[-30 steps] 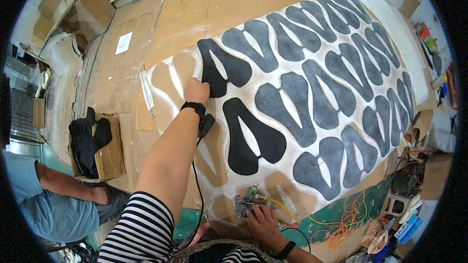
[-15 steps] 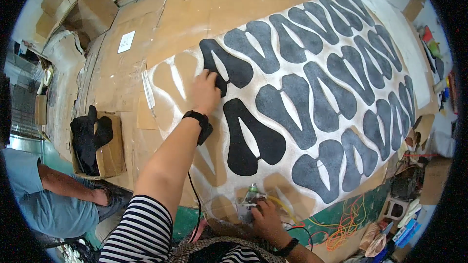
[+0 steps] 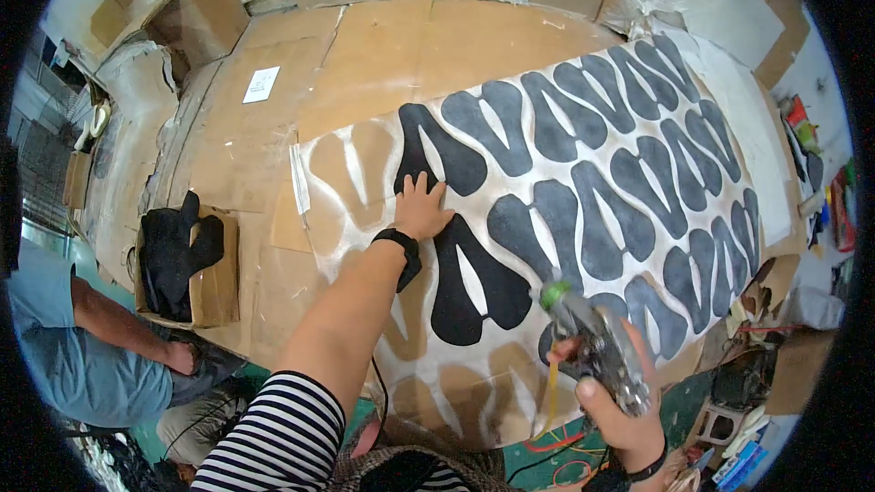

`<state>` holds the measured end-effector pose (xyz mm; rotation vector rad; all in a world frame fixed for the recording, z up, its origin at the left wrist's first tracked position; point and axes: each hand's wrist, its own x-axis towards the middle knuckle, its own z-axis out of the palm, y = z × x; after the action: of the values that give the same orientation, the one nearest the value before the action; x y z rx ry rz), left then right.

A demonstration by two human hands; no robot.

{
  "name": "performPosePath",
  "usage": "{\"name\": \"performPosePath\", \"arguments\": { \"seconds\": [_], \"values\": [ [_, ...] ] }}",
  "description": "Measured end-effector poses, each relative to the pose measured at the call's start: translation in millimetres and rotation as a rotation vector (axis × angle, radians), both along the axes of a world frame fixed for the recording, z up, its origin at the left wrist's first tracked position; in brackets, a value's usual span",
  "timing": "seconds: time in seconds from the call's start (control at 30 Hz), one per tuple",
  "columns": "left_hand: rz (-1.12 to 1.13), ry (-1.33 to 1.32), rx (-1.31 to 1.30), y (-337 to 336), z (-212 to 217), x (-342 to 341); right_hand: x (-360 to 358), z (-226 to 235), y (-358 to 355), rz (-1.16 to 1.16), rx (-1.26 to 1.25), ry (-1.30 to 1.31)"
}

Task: Apply glue to bicycle seat covers and attach them to the seat frames.

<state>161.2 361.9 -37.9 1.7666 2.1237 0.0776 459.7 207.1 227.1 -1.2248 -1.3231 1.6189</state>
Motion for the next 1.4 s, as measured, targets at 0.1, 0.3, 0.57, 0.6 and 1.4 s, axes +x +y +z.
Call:
{"name": "performPosePath", "arguments": {
  "seconds": [0.1,0.3,0.57,0.6,1.4],
  "values": [
    [-0.011,-0.02,-0.022,4,3,2,-17,-7,19,-0.043,0.049,0.01],
    [-0.031,-0.042,-0.012,1,9,1,-18,-20,27,-0.14,0.114,-0.037],
    [-0.043,-0.02,-0.035,0,11,1,-14,-20,27,-0.169,0.111,-0.075],
    [-0.042,-0.024,-0.039,0,10,0,-10,-20,26,-0.186,0.11,-0.094],
    [-0.033,-0.04,-0.001,-41,1,31,20,-11,-3,-0.116,0.075,-0.236]
  ]
}}
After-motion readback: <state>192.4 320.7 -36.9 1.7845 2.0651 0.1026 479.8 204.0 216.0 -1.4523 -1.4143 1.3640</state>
